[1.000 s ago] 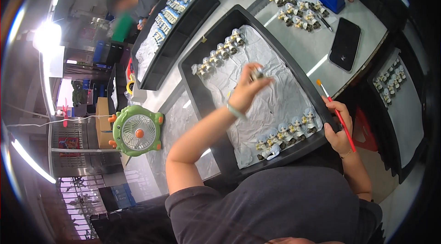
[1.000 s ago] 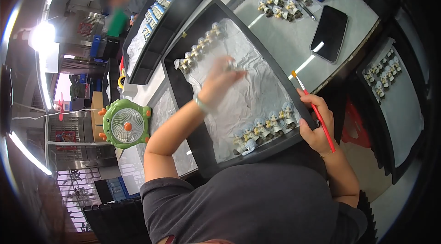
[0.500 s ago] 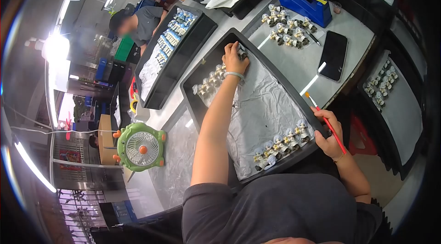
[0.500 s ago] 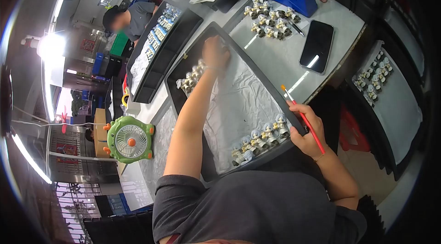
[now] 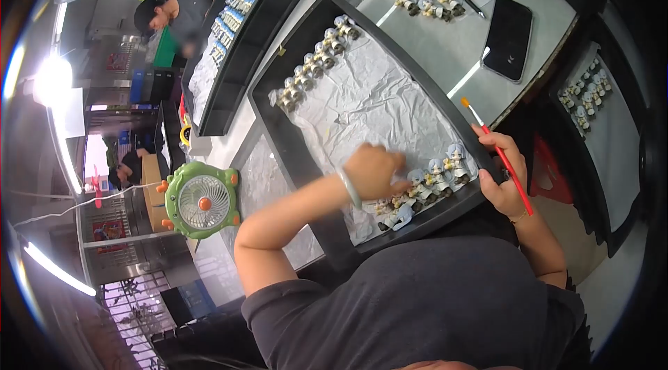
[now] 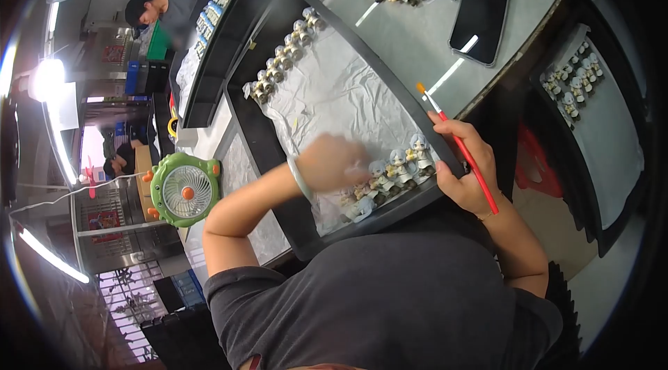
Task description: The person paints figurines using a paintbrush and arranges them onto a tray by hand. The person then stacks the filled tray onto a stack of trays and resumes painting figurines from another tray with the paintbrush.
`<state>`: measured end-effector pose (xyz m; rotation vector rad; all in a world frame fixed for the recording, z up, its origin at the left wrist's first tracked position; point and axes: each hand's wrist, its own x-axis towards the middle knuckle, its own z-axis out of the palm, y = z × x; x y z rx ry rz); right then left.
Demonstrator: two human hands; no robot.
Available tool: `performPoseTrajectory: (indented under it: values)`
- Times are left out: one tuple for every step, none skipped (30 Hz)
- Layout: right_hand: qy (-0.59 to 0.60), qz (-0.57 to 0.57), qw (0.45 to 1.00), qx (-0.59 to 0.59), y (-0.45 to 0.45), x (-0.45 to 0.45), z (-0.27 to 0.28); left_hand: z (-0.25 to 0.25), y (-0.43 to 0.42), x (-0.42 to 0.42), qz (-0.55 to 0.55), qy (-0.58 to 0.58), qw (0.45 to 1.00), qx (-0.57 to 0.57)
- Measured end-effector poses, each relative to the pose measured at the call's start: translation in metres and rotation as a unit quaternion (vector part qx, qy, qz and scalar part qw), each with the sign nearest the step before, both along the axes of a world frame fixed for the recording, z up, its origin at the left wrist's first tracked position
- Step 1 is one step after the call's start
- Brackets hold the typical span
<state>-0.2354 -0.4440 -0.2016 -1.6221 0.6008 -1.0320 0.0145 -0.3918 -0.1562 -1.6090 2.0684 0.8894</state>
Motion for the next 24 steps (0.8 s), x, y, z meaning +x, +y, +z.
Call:
performPoseTrajectory:
  values:
    - [0.002,-0.002,1.0,-0.003,0.0,0.0,0.001,0.0,0.016,-0.003,0.006,0.006,0.999,-0.037]
    - [0.005,-0.004,1.0,-0.006,0.0,0.0,0.0,0.0,0.031,-0.006,0.012,0.012,0.997,-0.073]
    - [0.002,-0.005,1.0,-0.021,0.0,0.001,-0.002,0.0,0.042,-0.008,0.018,0.018,0.994,-0.11]
    - [0.006,-0.004,1.0,-0.018,0.0,0.001,-0.003,0.005,0.047,-0.011,0.025,0.041,0.99,-0.136]
    - [0.01,-0.004,1.0,-0.017,0.0,0.0,-0.002,0.015,0.048,-0.014,0.03,0.064,0.984,-0.163]
    - [0.014,-0.005,1.0,-0.015,0.0,0.0,-0.001,0.021,0.051,-0.015,0.035,0.087,0.977,-0.19]
    - [0.015,-0.008,1.0,-0.016,0.001,0.001,-0.001,0.016,0.057,-0.011,0.018,0.137,0.98,-0.144]
    - [0.015,-0.011,1.0,-0.018,0.001,0.0,-0.002,0.01,0.06,-0.009,0.009,0.156,0.98,-0.121]
    - [0.015,-0.012,1.0,-0.021,0.001,0.001,-0.003,0.004,0.064,-0.007,0.0,0.175,0.98,-0.1]
    - [0.019,-0.011,1.0,-0.019,0.0,0.001,-0.002,0.001,0.066,-0.006,-0.009,0.192,0.978,-0.079]
    - [0.022,-0.01,1.0,-0.016,0.001,0.0,-0.002,0.001,0.066,-0.005,-0.013,0.201,0.977,-0.068]
    - [0.026,-0.012,1.0,-0.014,0.001,0.0,-0.002,0.001,0.064,-0.003,-0.018,0.209,0.976,-0.056]
    - [0.02,-0.019,0.999,-0.028,0.001,0.001,-0.005,0.001,0.062,-0.001,-0.024,0.218,0.975,-0.043]
    - [0.017,-0.018,0.999,-0.026,0.001,0.001,-0.006,0.001,0.06,0.002,-0.008,0.235,0.972,-0.028]
    - [0.014,-0.017,0.999,-0.025,0.001,0.001,-0.006,0.0,0.056,0.006,0.008,0.252,0.968,-0.014]
    - [0.012,-0.018,0.999,-0.024,0.001,0.001,-0.006,0.0,0.053,0.009,0.022,0.269,0.963,0.001]
    - [0.016,-0.016,1.0,-0.021,0.001,0.001,-0.005,0.001,0.05,0.011,0.031,0.298,0.954,0.001]
    - [0.021,-0.015,1.0,-0.017,0.001,0.0,-0.004,0.003,0.048,0.014,0.039,0.328,0.944,0.002]
    - [0.026,-0.014,0.999,-0.013,0.002,-0.001,-0.003,0.004,0.046,0.017,0.048,0.358,0.932,0.004]
    - [0.025,-0.016,0.999,-0.019,0.002,-0.001,-0.003,0.008,0.043,0.02,0.128,0.436,0.891,0.026]
    - [0.023,-0.018,0.999,-0.025,0.002,0.0,-0.004,0.013,0.04,0.023,0.207,0.506,0.836,0.048]
    - [0.02,-0.02,0.999,-0.031,0.001,0.001,-0.004,0.019,0.037,0.024,0.283,0.569,0.769,0.068]
    - [0.018,-0.021,0.999,-0.031,0.002,0.001,-0.005,0.027,0.033,0.023,0.31,0.622,0.714,0.088]
    - [0.015,-0.022,0.999,-0.03,0.002,0.002,-0.005,0.036,0.028,0.02,0.335,0.671,0.653,0.107]
